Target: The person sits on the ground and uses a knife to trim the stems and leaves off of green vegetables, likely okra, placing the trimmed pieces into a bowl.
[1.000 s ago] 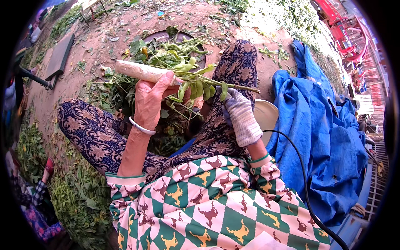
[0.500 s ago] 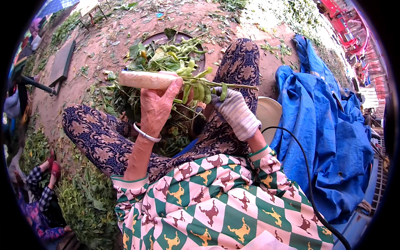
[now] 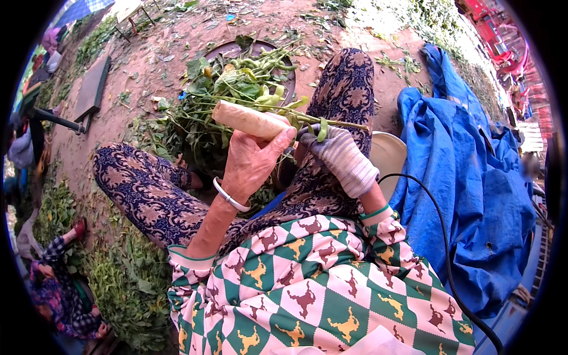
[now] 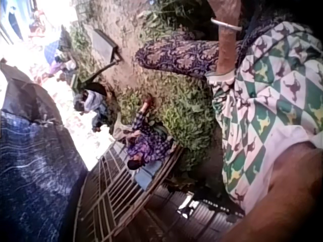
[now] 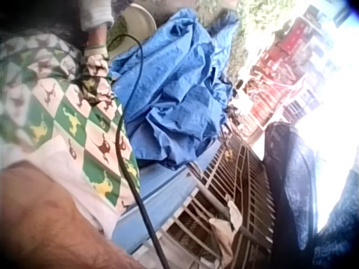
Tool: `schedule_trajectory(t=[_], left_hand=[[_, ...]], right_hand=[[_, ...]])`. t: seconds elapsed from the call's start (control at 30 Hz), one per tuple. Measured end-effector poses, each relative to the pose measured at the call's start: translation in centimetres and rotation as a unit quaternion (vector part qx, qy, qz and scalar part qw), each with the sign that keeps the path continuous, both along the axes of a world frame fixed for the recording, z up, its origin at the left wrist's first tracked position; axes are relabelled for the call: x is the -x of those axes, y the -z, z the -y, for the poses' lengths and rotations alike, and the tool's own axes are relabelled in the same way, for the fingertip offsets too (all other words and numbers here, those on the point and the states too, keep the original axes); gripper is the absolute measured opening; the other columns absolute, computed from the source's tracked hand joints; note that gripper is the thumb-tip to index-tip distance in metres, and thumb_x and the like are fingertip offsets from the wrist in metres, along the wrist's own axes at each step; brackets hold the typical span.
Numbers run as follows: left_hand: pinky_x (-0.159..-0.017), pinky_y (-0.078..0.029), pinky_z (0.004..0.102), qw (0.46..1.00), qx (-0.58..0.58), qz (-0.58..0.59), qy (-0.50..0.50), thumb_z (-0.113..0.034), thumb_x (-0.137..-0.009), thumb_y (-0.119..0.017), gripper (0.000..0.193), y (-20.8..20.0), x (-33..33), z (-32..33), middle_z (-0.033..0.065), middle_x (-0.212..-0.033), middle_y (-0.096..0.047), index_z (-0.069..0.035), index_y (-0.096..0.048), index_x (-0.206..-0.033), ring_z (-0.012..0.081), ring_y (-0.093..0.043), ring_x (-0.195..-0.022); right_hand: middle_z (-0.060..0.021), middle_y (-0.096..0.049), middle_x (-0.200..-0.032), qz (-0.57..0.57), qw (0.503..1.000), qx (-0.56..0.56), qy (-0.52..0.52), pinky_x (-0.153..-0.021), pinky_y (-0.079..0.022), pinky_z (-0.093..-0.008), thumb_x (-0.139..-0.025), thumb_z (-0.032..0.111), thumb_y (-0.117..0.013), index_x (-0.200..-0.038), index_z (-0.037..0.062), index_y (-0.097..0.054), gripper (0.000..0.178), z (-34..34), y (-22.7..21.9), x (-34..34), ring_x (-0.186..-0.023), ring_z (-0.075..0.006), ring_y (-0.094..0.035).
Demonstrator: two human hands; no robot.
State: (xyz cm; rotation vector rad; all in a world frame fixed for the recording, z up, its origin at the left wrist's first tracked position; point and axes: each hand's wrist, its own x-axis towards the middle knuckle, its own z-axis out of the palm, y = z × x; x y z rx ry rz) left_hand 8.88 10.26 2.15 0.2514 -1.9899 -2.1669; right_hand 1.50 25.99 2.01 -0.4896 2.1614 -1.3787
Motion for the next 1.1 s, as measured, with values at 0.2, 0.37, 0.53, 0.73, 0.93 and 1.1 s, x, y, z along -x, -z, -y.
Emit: schedule_trajectory(t=[0.2, 0.37, 0.53, 0.73, 0.93, 1.1], left_hand=[[-0.051, -0.042, 0.0169, 0.997, -0.041, 0.038, 0.048, -0.010, -0.084, -0.062, 0.016, -0.5, -0.1, 0.2, 0.0081, -0.086, -0.066, 0.000, -0.061, -0.096, 0.0091, -0.062, -0.070], [-0.057, -0.045, 0.0174, 0.999, -0.041, 0.003, 0.021, -0.009, -0.084, -0.063, 0.014, 0.0, 0.1, -0.4, 0.0074, -0.087, -0.066, 0.000, -0.062, -0.094, 0.0096, -0.062, -0.071], [-0.068, -0.048, 0.0216, 1.000, -0.010, 0.026, -0.004, -0.004, -0.082, -0.064, 0.013, 0.4, 0.1, -0.3, 0.0050, -0.090, -0.065, 0.001, -0.062, -0.094, 0.0096, -0.061, -0.075], [-0.070, -0.045, 0.0197, 0.998, -0.053, -0.008, -0.022, -0.004, -0.082, -0.064, 0.013, 0.7, 0.3, -2.1, 0.0003, -0.088, -0.061, 0.000, -0.062, -0.094, 0.0059, -0.055, -0.079], [-0.063, -0.044, 0.0199, 0.998, 0.034, -0.010, -0.053, -0.004, -0.082, -0.064, 0.011, 1.2, 0.3, -2.1, -0.0018, -0.081, -0.061, 0.000, -0.062, -0.092, 0.0055, -0.054, -0.072], [-0.058, -0.046, 0.0254, 0.977, 0.195, -0.056, -0.060, -0.008, -0.080, -0.064, 0.011, 1.2, 0.8, -2.5, 0.0053, -0.069, -0.062, 0.000, -0.062, -0.087, 0.0116, -0.058, -0.062]], right_hand=[[-0.0001, -0.060, -0.066, -0.022, 1.000, 0.000, -0.007, -0.047, -0.043, -0.0246, -0.088, 0.024, -0.057, -0.093, 0.0045, -0.062, 0.021, -0.2, 0.9, 0.1, -0.053, -0.0065, -0.053], [-0.0019, -0.060, -0.068, -0.143, 0.989, 0.022, -0.038, -0.055, -0.043, -0.0258, -0.086, 0.020, -0.059, -0.093, 0.0023, -0.062, 0.019, -0.4, 1.8, 0.2, -0.061, -0.0093, -0.052], [-0.0030, -0.061, -0.069, -0.085, 0.994, -0.047, -0.047, -0.056, -0.043, -0.0278, -0.084, 0.016, -0.062, -0.091, 0.0016, -0.062, 0.016, 0.0, 0.9, -0.1, -0.060, -0.0109, -0.049], [-0.0127, -0.063, -0.071, -0.133, 0.982, -0.114, -0.070, -0.056, -0.046, -0.0365, -0.085, 0.032, -0.058, -0.093, 0.0070, -0.063, 0.027, -0.4, 1.7, 0.1, -0.063, -0.0270, -0.061], [-0.0148, -0.061, -0.069, -0.203, 0.967, -0.142, -0.052, -0.057, -0.045, -0.0397, -0.083, 0.033, -0.059, -0.086, 0.0060, -0.062, 0.027, 0.7, 1.3, -0.9, -0.064, -0.0311, -0.059], [-0.0162, -0.061, -0.072, -0.209, 0.977, -0.043, -0.019, -0.058, -0.046, -0.0394, -0.080, 0.019, -0.063, -0.087, 0.0045, -0.062, 0.016, -0.9, 7.5, 0.2, -0.066, -0.0338, -0.059]])
